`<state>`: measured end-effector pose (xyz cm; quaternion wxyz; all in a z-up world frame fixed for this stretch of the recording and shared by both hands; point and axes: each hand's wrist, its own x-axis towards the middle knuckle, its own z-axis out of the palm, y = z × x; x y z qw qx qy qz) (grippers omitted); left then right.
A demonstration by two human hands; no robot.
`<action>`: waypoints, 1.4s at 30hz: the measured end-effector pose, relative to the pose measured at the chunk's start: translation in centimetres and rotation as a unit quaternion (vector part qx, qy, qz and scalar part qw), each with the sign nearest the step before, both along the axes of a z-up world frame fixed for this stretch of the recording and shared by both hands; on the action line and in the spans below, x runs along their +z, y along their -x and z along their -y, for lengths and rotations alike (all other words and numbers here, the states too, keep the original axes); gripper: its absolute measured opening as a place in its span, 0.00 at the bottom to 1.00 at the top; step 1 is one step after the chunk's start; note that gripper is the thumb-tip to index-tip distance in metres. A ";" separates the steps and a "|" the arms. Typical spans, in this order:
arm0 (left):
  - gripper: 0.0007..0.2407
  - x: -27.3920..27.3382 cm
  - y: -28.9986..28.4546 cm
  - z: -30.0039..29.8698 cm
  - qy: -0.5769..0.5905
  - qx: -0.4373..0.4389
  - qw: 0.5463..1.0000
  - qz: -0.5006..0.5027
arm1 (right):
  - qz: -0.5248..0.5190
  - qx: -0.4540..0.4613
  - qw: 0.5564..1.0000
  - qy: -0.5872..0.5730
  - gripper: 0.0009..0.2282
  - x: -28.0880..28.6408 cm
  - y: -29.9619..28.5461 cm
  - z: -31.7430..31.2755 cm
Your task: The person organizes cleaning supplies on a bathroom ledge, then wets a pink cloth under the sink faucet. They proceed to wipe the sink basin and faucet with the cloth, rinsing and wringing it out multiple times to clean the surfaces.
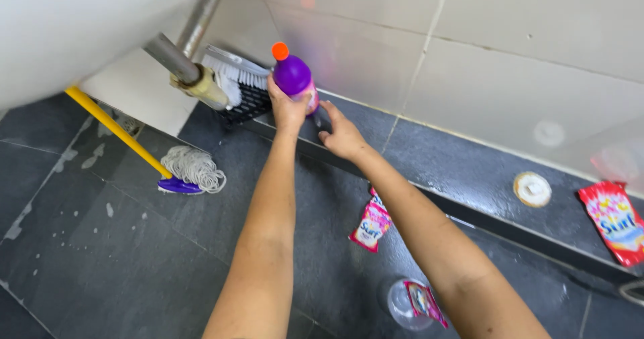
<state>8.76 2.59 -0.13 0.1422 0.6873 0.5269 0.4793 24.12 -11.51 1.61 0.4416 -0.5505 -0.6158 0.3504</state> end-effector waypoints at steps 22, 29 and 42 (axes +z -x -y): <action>0.35 7.9 -18.1 39.8 0.052 -0.200 0.928 -0.309 | 0.207 -0.165 0.963 0.056 0.35 7.9 -14.2 35.6; 0.41 8.8 -22.7 50.8 0.235 -0.363 0.812 -0.392 | 0.169 -0.178 0.913 0.326 0.40 9.8 -18.0 47.2; 0.30 -7.9 -20.0 54.7 0.341 -0.431 0.717 -0.429 | 0.106 -0.218 0.922 0.302 0.17 -3.7 -14.6 52.1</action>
